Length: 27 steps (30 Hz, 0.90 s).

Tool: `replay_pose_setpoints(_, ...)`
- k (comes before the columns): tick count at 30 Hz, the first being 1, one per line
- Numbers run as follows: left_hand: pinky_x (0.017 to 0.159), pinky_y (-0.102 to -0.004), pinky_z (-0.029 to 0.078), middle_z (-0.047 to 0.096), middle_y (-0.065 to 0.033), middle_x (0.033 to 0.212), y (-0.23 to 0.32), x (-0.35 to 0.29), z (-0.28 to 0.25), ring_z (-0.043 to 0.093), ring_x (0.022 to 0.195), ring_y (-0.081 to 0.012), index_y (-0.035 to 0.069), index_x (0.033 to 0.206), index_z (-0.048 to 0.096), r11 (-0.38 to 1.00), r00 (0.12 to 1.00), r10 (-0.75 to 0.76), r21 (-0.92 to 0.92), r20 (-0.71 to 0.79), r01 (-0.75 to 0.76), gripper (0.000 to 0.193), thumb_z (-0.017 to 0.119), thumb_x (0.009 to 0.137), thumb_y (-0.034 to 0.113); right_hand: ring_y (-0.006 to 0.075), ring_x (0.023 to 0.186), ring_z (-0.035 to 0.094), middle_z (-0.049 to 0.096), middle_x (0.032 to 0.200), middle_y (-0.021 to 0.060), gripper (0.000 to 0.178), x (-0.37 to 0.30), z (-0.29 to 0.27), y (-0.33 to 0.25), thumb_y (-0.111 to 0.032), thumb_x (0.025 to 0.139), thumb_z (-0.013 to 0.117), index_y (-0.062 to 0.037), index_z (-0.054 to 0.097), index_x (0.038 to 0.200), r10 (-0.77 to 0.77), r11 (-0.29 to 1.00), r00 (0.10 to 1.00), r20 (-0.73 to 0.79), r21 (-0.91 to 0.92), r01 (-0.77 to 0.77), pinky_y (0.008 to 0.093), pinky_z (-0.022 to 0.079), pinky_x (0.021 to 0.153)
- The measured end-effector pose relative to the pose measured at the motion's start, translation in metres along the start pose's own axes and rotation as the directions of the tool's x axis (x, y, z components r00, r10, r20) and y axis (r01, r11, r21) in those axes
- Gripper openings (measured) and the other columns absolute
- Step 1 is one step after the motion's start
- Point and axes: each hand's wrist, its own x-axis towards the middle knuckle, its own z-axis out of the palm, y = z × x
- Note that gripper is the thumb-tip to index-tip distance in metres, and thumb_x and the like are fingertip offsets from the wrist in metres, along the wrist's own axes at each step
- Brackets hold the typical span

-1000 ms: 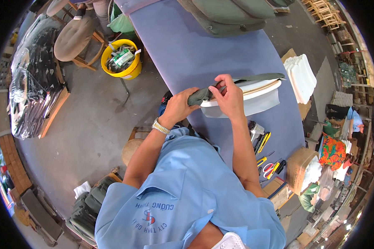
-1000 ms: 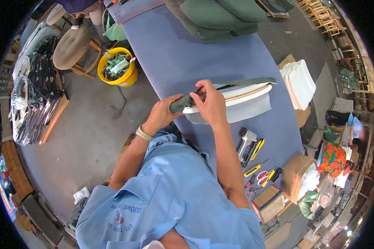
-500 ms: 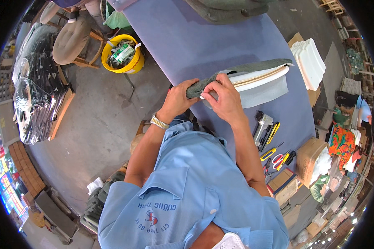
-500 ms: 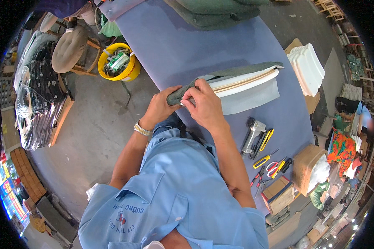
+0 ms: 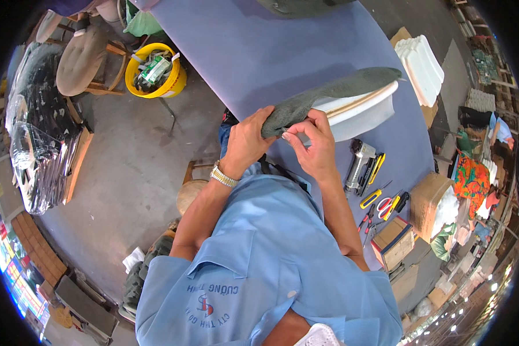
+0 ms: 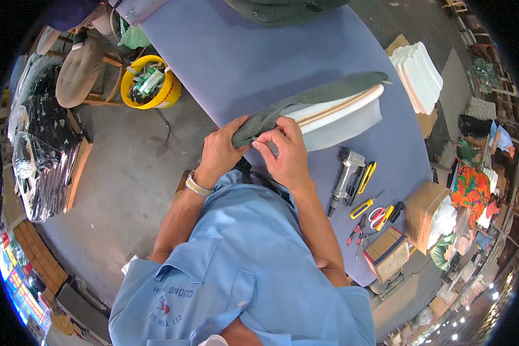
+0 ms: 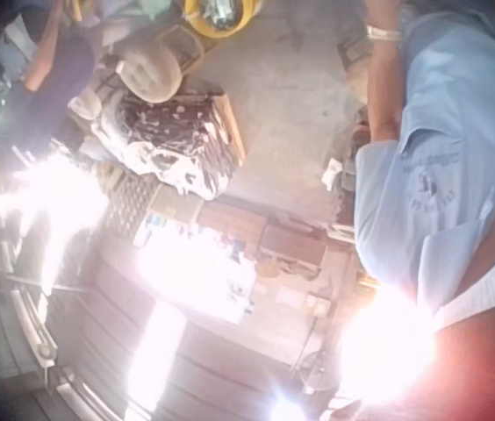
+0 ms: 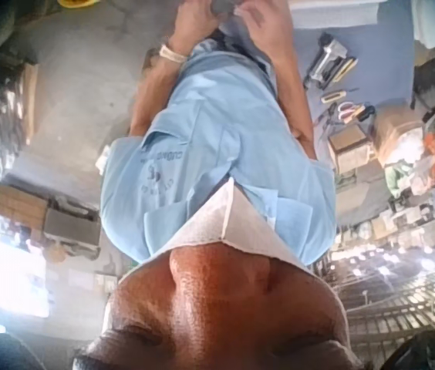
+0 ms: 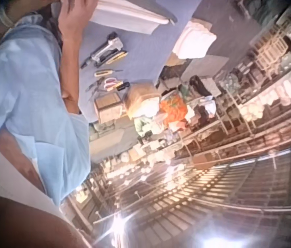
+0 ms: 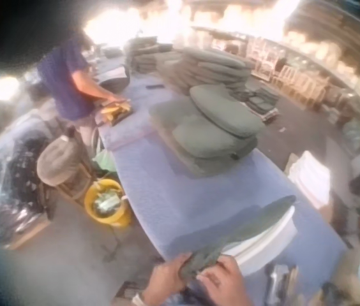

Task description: The person assembles green fabric cushions by wrapping fabric around foam inserts, securing edges with a staple gun, and trimming excess fabric with a utility knife. The person handles multiple cushions sequentially on a workbench in a workshop setting.

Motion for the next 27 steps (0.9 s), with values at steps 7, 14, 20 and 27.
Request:
replay_pose_setpoints(7,0.079,-0.0443,0.06,0.07,-0.0246,0.118,0.031,-0.017,0.02,0.073,0.096,-0.0392,-0.001,0.137,0.057,1.0,0.993,-0.015,-0.022,0.114,0.018,0.07,0.084,0.08,0.028,0.0218,0.094,0.064,0.059,0.122,0.0101,0.013,-0.015,-0.034,0.003,-0.007,0.083,0.081,-0.0028,0.07,0.089,0.022,0.995,1.0,-0.002,0.096,-0.022,0.0341,0.051,0.083)
replay_pose_setpoints(14,0.074,-0.0428,0.061,0.067,-0.0242,0.129,0.055,-0.02,0.009,0.075,0.094,-0.0346,-0.002,0.153,0.04,0.998,0.901,0.053,-0.049,0.43,-0.035,0.095,0.085,0.08,0.039,0.0217,0.098,0.066,0.062,0.124,0.0106,0.011,-0.045,-0.068,0.003,-0.005,0.084,0.078,-0.0033,0.068,0.087,0.153,0.974,0.984,0.097,0.153,-0.166,0.0354,0.052,0.087)
replay_pose_setpoints(20,0.069,-0.0345,0.061,0.065,-0.0191,0.136,0.115,0.024,-0.014,0.075,0.09,-0.0286,0.004,0.15,0.05,0.847,0.752,0.513,-0.1,0.414,-0.522,0.073,0.081,0.085,0.018,0.0293,0.116,0.063,0.063,0.129,0.0117,0.012,-0.082,-0.081,0.002,-0.01,0.086,0.078,-0.0052,0.068,0.088,0.194,0.956,0.981,0.029,0.219,-0.196,0.0391,0.052,0.098)
replay_pose_setpoints(27,0.071,-0.0367,0.058,0.069,-0.0118,0.106,0.123,0.065,0.012,0.072,0.088,-0.0281,0.006,0.126,0.067,0.723,0.481,0.566,-0.124,0.669,-0.679,0.045,0.08,0.084,0.01,0.0313,0.119,0.063,0.063,0.132,0.0116,0.009,-0.099,-0.065,-0.005,-0.011,0.087,0.076,-0.0061,0.069,0.089,0.227,0.965,0.968,-0.11,0.156,-0.209,0.0396,0.053,0.099)
